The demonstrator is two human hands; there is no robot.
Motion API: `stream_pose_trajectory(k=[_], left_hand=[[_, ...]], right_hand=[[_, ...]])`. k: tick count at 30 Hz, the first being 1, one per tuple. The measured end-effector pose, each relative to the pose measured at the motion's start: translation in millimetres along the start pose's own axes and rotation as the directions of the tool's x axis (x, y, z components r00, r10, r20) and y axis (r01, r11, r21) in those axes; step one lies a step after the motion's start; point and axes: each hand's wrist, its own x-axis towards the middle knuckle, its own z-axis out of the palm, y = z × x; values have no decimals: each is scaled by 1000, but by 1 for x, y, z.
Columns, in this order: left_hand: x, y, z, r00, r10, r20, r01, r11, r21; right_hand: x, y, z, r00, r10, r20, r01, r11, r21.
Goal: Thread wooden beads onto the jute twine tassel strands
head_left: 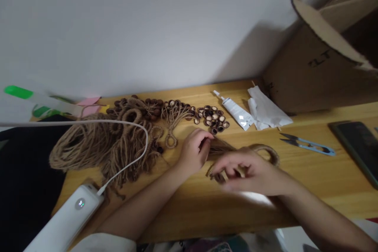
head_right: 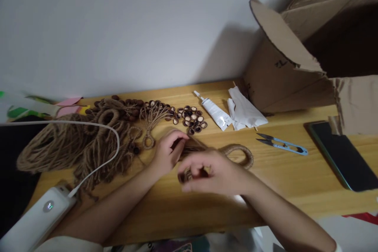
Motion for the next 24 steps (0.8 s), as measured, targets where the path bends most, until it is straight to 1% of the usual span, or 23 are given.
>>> stream_pose_trajectory(k=[1,2,3,4,5,6,8,9,10,12,13,14,16,17,19,20,22,23,24], left_hand=[[0,0,0,1000,-5,5,5,1000,4],[0,1,0,1000,-10,9,10,1000,9],[1,1,0,1000,-14,9,14,1000,15],[1,1,0,1000,-14,4,14,1000,21],[1,1,0,1000,-10,0,10,1000,25],[1,1,0,1000,-2,-6,2,1000,28],[1,0,0,999,30,-19,-29,999,31],[0,0,1,999,45,-23,-44,998,33],[0,-1,1,998,52,-25,-51,998,36],[0,-2,1,999,42,-25,-40,998,50],[0,-2,2,999,29,-22,-27,998,57],[-1,-2,2,1000,17,-20,-16,998,66],[0,-1,2,1000,14,-17,-13,997,82],[0,-1,2,1000,19,-14,-18,996,87],[0,-1,2,999,29,-13,-28,995,96],[0,-1,2,999,31,-12,-30,994,101],[1,0,2,1000,29,-8,-28,993,113],[1,0,2,1000,28,-5,-27,993,119],[1,0,2,1000,27,-2,-26,992,125]], right_hand=[[0,1,2,988,-29,-152,-3,979,-203],[1,2,4,962,-79,-261,-25,927,-374],[1,3,6,942,-125,-312,-45,874,-485],[1,3,8,936,-151,-319,-45,846,-532],[1,1,10,946,-139,-294,-34,858,-513],[0,-2,12,964,-97,-247,-20,902,-431],[-2,-11,15,991,3,-130,-22,990,-143],[-4,-16,15,993,42,-107,-43,999,-8],[-6,-21,15,986,74,-150,-64,996,69],[-11,-27,13,931,137,-338,-106,989,107],[-12,-28,10,902,149,-405,-111,987,116],[-14,-27,8,898,154,-413,-99,983,153],[-15,-23,3,919,140,-368,-72,979,191],[-14,-20,2,917,131,-378,-81,986,145],[-11,-14,2,897,73,-435,-117,990,-76],[-10,-11,3,886,14,-464,-128,968,-215],[-7,-6,7,865,-129,-485,-121,885,-450],[-6,-5,10,858,-173,-483,-115,852,-510],[-6,-4,11,857,-185,-481,-111,845,-522]])
